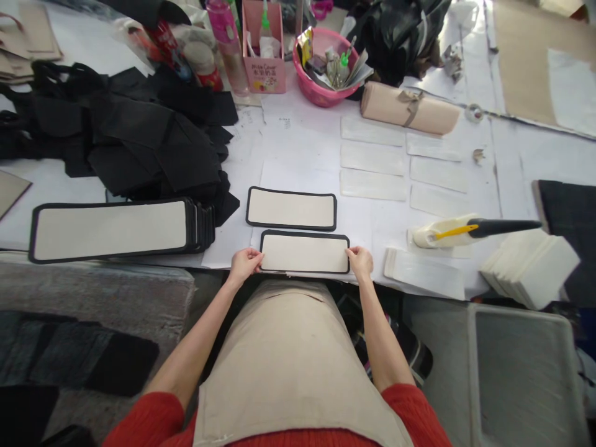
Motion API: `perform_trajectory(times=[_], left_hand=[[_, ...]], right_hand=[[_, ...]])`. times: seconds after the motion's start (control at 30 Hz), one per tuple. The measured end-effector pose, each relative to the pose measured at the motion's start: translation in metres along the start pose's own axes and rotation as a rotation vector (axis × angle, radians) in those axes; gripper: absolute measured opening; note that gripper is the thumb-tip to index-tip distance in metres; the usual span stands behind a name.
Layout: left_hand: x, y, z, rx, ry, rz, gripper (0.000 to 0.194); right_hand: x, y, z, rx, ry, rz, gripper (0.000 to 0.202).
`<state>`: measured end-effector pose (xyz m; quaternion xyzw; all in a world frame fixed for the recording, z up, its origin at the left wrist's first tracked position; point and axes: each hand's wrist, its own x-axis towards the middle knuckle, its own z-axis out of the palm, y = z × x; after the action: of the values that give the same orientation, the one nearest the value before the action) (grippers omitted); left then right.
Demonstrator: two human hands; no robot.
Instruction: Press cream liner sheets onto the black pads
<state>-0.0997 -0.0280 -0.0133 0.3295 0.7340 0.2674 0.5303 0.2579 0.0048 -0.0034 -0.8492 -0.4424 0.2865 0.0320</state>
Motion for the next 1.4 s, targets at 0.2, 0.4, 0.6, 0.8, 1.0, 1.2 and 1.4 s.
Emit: perform_trajectory(times=[0.2, 0.4, 0.6, 0.8, 1.0, 1.2, 1.4], left_hand=[[0.003, -0.006, 0.001, 0.034, 0.005, 0.017, 0.026], [0.005, -0.009, 0.003, 0.096, 0.019, 0.039, 0.021], [0.007, -0.011, 0.004, 0.151, 0.029, 0.066, 0.021], [0.009, -0.014, 0.005, 0.187, 0.038, 0.071, 0.022], [0.009, -0.014, 0.006, 0.199, 0.042, 0.062, 0.022], [0.007, -0.011, 0.007, 0.225, 0.060, 0.038, 0.024], [0.004, -0.007, 0.007, 0.170, 0.058, 0.001, 0.025]], right_hand=[[0.002, 0.001, 0.001, -0.010, -0.010, 0.000, 0.028], [0.002, 0.000, 0.002, -0.022, -0.009, -0.004, 0.028], [0.004, 0.001, 0.004, -0.033, -0.007, -0.005, 0.027], [0.006, 0.001, 0.006, -0.048, -0.005, -0.019, 0.027], [0.007, 0.002, 0.007, -0.054, -0.010, -0.019, 0.028], [0.008, 0.001, 0.006, -0.056, -0.025, -0.020, 0.029], [0.005, -0.001, 0.006, -0.061, -0.021, -0.008, 0.028]])
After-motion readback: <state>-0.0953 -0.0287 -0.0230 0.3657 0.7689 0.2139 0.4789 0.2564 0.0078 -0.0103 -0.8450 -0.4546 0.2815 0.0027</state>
